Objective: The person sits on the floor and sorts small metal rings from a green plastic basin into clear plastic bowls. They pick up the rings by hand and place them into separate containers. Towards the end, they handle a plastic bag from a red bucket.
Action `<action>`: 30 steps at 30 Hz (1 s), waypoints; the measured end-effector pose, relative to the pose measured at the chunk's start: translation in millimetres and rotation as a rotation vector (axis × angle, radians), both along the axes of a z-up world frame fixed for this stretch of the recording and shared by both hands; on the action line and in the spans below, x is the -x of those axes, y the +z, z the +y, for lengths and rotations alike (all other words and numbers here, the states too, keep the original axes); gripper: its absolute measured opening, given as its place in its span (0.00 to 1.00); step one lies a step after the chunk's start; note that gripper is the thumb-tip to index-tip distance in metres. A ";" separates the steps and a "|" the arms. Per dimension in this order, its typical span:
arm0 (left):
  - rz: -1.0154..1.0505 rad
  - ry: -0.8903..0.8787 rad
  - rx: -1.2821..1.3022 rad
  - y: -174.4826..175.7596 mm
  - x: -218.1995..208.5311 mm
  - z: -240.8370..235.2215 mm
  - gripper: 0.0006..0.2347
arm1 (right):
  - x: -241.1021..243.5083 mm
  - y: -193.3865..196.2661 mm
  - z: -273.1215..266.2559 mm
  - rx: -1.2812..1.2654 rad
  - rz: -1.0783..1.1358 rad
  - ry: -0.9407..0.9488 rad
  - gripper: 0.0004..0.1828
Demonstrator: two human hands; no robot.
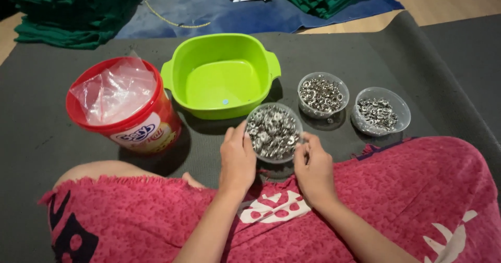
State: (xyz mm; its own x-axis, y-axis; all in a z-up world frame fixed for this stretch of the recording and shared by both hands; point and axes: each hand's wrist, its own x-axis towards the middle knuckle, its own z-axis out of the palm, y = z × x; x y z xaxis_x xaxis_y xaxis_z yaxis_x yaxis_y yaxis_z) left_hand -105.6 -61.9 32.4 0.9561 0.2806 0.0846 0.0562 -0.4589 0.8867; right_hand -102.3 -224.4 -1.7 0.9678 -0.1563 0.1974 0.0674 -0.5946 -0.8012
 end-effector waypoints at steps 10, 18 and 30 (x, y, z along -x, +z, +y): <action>-0.048 0.075 -0.042 -25.4 -4.6 2.3 0.15 | 0.4 -0.6 0.2 -0.035 0.027 0.058 0.15; 0.063 0.354 0.034 -24.9 -10.3 7.1 0.14 | -43.1 -15.3 -30.8 0.105 0.089 0.173 0.17; 0.279 0.379 0.216 -28.0 -15.1 14.4 0.14 | -151.7 -28.6 -16.7 0.786 0.203 0.640 0.44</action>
